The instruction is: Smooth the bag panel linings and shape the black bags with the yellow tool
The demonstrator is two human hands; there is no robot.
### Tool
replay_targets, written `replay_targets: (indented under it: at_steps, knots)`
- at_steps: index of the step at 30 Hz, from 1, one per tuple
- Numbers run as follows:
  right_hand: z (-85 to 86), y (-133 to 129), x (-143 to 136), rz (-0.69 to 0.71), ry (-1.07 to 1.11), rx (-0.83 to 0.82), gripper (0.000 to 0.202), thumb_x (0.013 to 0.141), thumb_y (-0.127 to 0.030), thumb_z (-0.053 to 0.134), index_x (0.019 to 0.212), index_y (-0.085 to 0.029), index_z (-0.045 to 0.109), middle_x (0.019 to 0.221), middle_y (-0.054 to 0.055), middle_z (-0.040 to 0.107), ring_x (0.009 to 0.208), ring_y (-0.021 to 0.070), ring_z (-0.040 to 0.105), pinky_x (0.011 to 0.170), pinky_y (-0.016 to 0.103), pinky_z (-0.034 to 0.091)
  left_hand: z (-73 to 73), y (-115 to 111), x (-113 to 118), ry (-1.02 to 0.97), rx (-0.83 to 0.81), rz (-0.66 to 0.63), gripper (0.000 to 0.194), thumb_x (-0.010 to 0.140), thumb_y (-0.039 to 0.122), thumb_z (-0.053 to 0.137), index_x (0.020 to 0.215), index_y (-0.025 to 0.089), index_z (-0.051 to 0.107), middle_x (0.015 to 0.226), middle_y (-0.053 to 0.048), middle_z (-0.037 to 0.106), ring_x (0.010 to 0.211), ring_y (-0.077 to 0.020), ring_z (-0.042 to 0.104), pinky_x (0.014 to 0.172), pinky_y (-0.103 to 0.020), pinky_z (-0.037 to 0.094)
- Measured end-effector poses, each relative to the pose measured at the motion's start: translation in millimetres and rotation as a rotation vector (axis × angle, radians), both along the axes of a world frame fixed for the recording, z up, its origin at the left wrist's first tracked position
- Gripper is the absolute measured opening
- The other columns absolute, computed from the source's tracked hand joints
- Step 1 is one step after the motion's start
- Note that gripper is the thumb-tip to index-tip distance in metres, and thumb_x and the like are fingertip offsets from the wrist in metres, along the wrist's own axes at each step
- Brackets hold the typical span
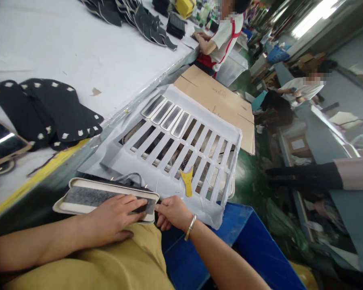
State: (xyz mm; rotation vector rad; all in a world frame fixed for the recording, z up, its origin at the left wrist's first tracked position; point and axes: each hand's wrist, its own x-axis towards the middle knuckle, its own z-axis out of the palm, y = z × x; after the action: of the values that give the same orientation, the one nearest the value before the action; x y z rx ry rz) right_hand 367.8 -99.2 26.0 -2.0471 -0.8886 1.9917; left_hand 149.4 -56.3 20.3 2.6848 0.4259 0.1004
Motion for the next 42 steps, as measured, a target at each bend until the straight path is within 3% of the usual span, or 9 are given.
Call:
replay_targets:
  at_steps: [6,15,20,22,25,27,29,34,42]
  knots:
    - [17.4,8.7,-9.5,0.101,-0.143,-0.019,0.037,0.081,-0.036,0.059,0.052,-0.017,0.046,0.041,-0.002,0.059,0.032,0.0082,0.053,0.031,0.015,0.04,2.6,-2.3,1.2,0.012,0.021,-0.002,0.051,0.073,0.048,0.066,0.116,0.023,0.058,0.13,-0.01,0.049,0.108,-0.0277,0.047,0.086,-0.038,0.04]
    - [5.5,-10.7,1.4,0.022,0.043,0.123,0.035,0.083,-0.044,0.056,0.063,-0.015,0.051,0.045,-0.003,0.059,0.032,0.0068,0.052,0.032,0.013,0.04,15.4,-7.5,-0.8,-0.006,-0.024,0.052,0.044,0.071,0.046,0.068,0.107,0.022,0.063,0.128,-0.01,0.052,0.109,-0.0313,0.05,0.089,-0.044,0.042]
    - [13.1,-10.2,-6.7,0.143,-0.189,0.144,0.037,0.087,-0.04,0.051,0.059,-0.016,0.047,0.045,-0.001,0.059,0.033,0.0082,0.054,0.031,0.014,0.04,35.0,-0.7,-3.8,-0.122,-0.349,0.084,0.071,0.069,0.05,0.069,0.129,0.02,0.048,0.127,-0.011,0.054,0.107,-0.0264,0.056,0.093,-0.038,0.043]
    - [13.5,-8.7,-8.0,0.175,-0.204,0.112,0.037,0.088,-0.041,0.048,0.06,-0.017,0.047,0.046,0.0,0.059,0.034,0.0095,0.055,0.029,0.014,0.038,41.7,5.6,-19.4,-0.265,-0.522,0.195,0.072,0.075,0.044,0.065,0.137,0.02,0.036,0.127,-0.009,0.054,0.098,-0.0194,0.061,0.087,-0.03,0.047]
    - [11.7,-6.3,-8.7,0.2,-0.186,0.098,0.038,0.089,-0.043,0.046,0.062,-0.017,0.046,0.049,0.002,0.061,0.036,0.0099,0.057,0.029,0.014,0.038,40.5,16.7,-64.6,-0.519,-0.552,0.582,0.029,0.084,0.037,0.054,0.104,0.018,0.061,0.1,-0.005,0.065,0.086,-0.0156,0.062,0.079,-0.026,0.047]
    - [10.6,-5.7,-8.9,0.202,-0.175,0.099,0.037,0.091,-0.042,0.043,0.064,-0.017,0.047,0.052,0.003,0.062,0.038,0.0102,0.058,0.03,0.014,0.04,28.6,25.2,-100.8,-0.634,-0.561,1.018,0.025,0.083,0.04,0.053,0.079,0.016,0.059,0.067,0.0,0.059,0.063,-0.0122,0.057,0.062,-0.023,0.046]
    - [9.6,-5.3,-8.5,0.198,-0.163,0.095,0.035,0.091,-0.042,0.042,0.068,-0.017,0.048,0.054,0.003,0.063,0.04,0.0107,0.059,0.031,0.014,0.041,9.9,33.9,-130.8,-0.612,-0.691,1.208,0.026,0.077,0.041,0.06,0.074,0.017,0.05,0.057,0.005,0.049,0.05,-0.0083,0.047,0.05,-0.02,0.039]
    - [8.4,-1.4,-4.7,0.184,-0.117,0.04,0.034,0.089,-0.042,0.045,0.069,-0.016,0.051,0.055,0.004,0.064,0.042,0.0117,0.061,0.034,0.016,0.045,-26.2,46.8,-152.3,-0.391,-1.186,0.969,0.038,0.068,0.045,0.067,0.073,0.018,0.041,0.057,0.008,0.044,0.044,-0.0069,0.044,0.043,-0.019,0.037]
    - [6.2,0.2,-11.7,0.119,-0.109,0.03,0.028,0.089,-0.032,0.047,0.066,-0.016,0.053,0.052,0.001,0.063,0.039,0.0089,0.058,0.036,0.015,0.046,-22.9,53.9,-143.4,-0.285,-1.117,0.891,0.036,0.073,0.046,0.061,0.076,0.02,0.037,0.066,0.008,0.042,0.055,-0.0088,0.047,0.048,-0.019,0.039]
